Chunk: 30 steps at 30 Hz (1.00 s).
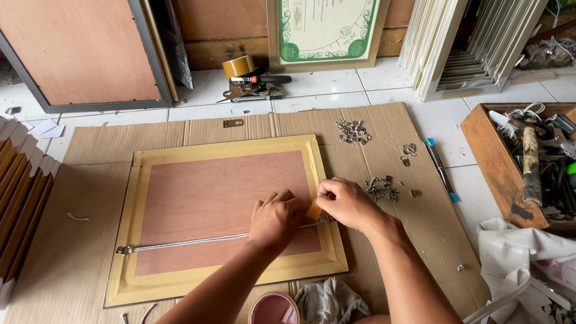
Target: The person applies adhesive tape to the back of picture frames, wipes the edges with a cloth, and handles several completed and partially completed frames in a workshop setting.
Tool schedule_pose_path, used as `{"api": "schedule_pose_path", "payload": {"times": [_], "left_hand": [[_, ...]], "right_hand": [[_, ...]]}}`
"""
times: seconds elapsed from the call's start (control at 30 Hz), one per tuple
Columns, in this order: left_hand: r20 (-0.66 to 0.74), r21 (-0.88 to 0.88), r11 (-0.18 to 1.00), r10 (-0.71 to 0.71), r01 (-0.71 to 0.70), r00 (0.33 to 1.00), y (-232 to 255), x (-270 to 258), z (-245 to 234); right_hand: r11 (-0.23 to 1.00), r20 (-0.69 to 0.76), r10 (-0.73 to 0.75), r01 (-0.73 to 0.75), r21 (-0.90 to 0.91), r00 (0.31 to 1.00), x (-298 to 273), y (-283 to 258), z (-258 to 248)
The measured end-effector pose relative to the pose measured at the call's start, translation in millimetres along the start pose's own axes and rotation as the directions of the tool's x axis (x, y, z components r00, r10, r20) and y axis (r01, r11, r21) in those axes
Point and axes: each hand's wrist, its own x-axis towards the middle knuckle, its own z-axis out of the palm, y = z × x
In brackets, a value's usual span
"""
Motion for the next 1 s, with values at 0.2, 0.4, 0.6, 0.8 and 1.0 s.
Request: {"api": "schedule_pose_path", "payload": {"times": [0.2,0.4,0.6,0.8,1.0], "left_hand": [[-0.075,-0.235,0.972,-0.026,0.008,0.997,-44.1,6.0,46.2],[-0.124,-0.256,0.966,0.005,-0.037,0.992,-26.3,-7.8,30.0],[-0.141,-0.291,0.955,0.014,-0.055,0.990,-31.4,-6.0,36.6],[-0.147,-0.279,0.958,0.032,-0.072,0.989,-28.2,-10.4,29.7],[-0.124,-0.321,0.946,-0.002,-0.038,0.992,-26.3,-9.0,26.3]], "right_hand": [[0.989,0.081,-0.145,0.144,0.021,0.986,-5.6,-4.2,-1.6],[0.992,0.076,-0.125,0.124,0.018,0.989,-2.2,-0.8,2.7],[0.986,0.072,-0.151,0.155,-0.058,0.986,8.2,6.2,10.4],[0.980,0.032,-0.178,0.180,-0.083,0.984,10.7,11.6,14.1],[0.985,-0.004,-0.160,0.160,-0.065,0.987,13.5,13.4,17.4]]}}
